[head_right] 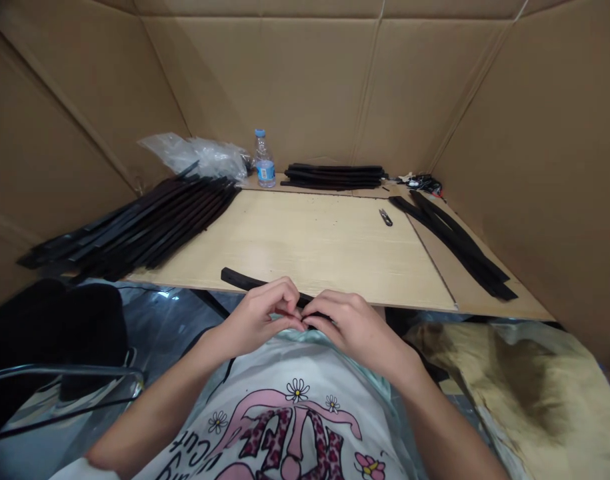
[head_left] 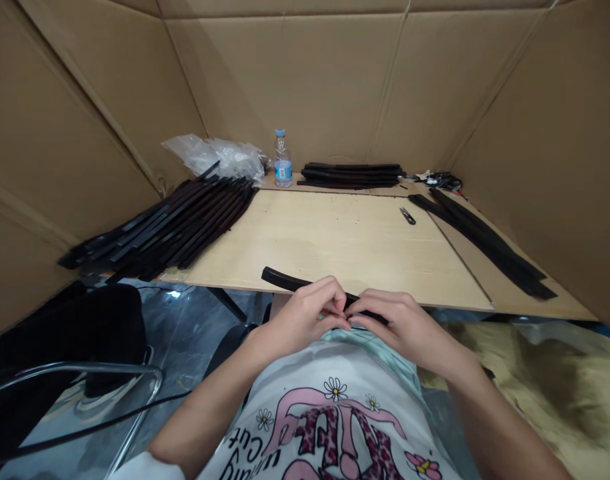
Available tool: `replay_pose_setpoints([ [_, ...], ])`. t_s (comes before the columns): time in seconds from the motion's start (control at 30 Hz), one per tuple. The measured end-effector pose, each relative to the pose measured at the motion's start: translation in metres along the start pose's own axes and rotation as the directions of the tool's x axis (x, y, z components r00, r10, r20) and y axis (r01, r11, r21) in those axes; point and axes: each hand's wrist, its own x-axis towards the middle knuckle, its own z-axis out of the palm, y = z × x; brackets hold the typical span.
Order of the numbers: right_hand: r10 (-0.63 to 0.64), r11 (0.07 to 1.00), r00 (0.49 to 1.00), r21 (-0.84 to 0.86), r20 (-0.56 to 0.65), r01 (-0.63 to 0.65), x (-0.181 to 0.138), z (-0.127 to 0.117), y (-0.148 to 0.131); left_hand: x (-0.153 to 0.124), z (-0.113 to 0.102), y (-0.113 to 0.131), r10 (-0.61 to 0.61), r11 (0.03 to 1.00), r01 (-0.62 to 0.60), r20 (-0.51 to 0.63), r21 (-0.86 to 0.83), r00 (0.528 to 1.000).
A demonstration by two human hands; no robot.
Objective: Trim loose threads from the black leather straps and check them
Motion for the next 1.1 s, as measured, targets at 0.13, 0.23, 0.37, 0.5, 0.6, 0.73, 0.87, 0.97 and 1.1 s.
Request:
replay_pose_setpoints([
  [0.13, 0.022, 1.000, 1.000, -0.001, -0.007, -0.022, -0.001, -0.001, 0.000, -0.001, 0.001, 0.000, -0.010, 0.999, 0.010, -0.013, 0.037, 1.000],
  [0.23, 0.006, 1.000, 1.000, 0.001, 0.001, -0.006, -0.001, -0.002, 0.000, -0.001, 0.002, 0.000, -0.016, 1.000, 0.016, -0.009, 0.017, 1.000],
  [0.37, 0.012, 1.000, 1.000, 0.002, 0.014, -0.012, -0.002, -0.004, 0.000, 0.000, 0.003, -0.002, -0.028, 0.998, 0.027, -0.021, -0.054, 0.999],
  [0.5, 0.018, 1.000, 1.000, 0.001, 0.023, -0.018, -0.003, -0.004, -0.001, 0.001, 0.004, -0.002, -0.045, 0.996, 0.043, -0.024, -0.082, 0.999],
  [0.6, 0.012, 1.000, 1.000, 0.014, 0.028, -0.013, -0.002, -0.004, 0.000, 0.001, 0.004, -0.003, -0.052, 0.994, 0.048, -0.032, -0.094, 0.998],
  [0.73, 0.015, 1.000, 0.998, 0.023, 0.057, -0.017, -0.003, -0.003, -0.001, 0.001, 0.004, -0.005, -0.075, 0.990, 0.070, -0.035, -0.123, 0.997],
  [0.87, 0.020, 1.000, 0.997, -0.008, 0.075, -0.019, -0.003, -0.004, 0.000, 0.001, 0.007, -0.001, -0.045, 0.999, 0.043, -0.082, -0.025, 0.996],
  [0.97, 0.104, 0.993, 0.995, -0.061, 0.005, -0.103, -0.004, -0.011, 0.005, -0.006, 0.013, 0.001, 0.051, 0.994, -0.032, -0.189, 0.103, 0.981],
  [1.1, 0.180, 0.972, 0.979, -0.138, -0.093, -0.192, -0.009, -0.026, 0.014, -0.029, 0.022, -0.029, 0.059, 0.969, -0.102, 0.193, 0.226, 0.979],
])
